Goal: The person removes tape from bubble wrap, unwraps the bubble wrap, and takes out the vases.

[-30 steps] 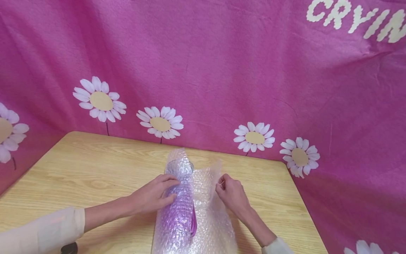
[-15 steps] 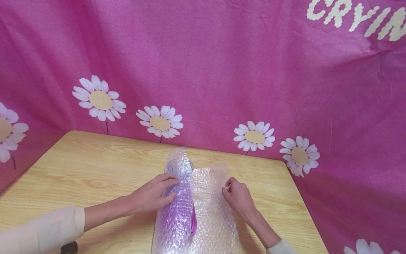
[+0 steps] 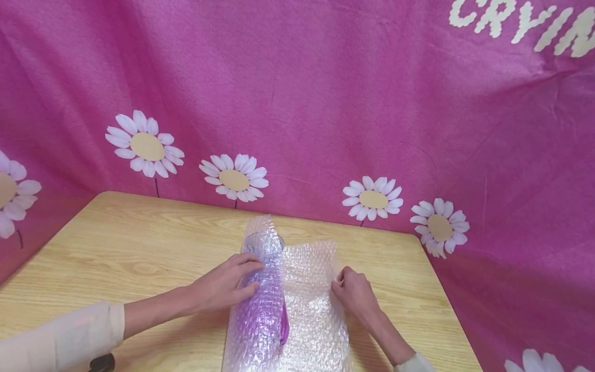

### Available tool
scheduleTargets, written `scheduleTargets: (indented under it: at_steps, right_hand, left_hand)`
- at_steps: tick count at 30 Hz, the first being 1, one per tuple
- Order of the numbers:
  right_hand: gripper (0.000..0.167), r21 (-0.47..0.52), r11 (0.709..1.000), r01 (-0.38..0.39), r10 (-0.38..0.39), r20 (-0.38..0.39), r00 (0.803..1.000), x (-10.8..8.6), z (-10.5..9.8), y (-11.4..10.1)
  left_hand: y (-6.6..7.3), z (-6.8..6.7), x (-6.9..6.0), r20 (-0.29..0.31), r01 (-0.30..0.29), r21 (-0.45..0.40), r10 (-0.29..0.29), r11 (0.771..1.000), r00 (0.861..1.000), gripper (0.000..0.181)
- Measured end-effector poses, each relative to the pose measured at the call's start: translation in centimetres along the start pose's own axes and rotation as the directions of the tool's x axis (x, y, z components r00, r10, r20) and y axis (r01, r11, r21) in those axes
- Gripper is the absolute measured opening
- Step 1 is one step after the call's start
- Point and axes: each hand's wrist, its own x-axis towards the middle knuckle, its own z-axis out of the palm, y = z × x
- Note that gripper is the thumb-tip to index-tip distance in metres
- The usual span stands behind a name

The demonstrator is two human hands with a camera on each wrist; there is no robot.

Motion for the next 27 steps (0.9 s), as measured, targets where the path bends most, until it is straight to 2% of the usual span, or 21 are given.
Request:
scheduleTargets:
  at_steps: [6, 13, 19, 22, 27]
  right_hand:
    - [0.007, -0.014, 1.000, 0.006, -0.006, 0.006, 1.000, -0.2, 0.2, 0.5]
    - [0.013, -0.008, 0.999, -0.038, 0.038, 0.044, 0.998, -0.3, 0.1, 0.6]
    - [0.033, 0.016, 0.998, -0.062, 0.061, 0.074, 0.995, -0.4, -0.1, 0.7]
    - [0.042, 0.023, 0.998, -0.062, 0.060, 0.069, 0.996, -0.2, -0.3, 0.8]
    - [0.042, -0.021, 0.998, -0.052, 0.052, 0.022, 0.998, 0.2, -0.7, 0.4]
  left_hand:
    - [0.0, 0.0, 0.1, -0.002, -0.001, 0.008, 0.001, 1.000, 1.000, 0.044]
    - [0.1, 0.0, 0.1, -0.003, 0.000, 0.006, 0.000, 1.000, 1.000, 0.044]
    - [0.1, 0.0, 0.1, -0.003, 0.000, 0.003, 0.001, 1.000, 1.000, 0.044]
    - [0.2, 0.0, 0.1, -0.004, 0.000, -0.001, 0.000, 1.000, 1.000, 0.043]
    - [0.2, 0.1, 0.1, -0.004, 0.006, 0.002, -0.006, 1.000, 1.000, 0.042]
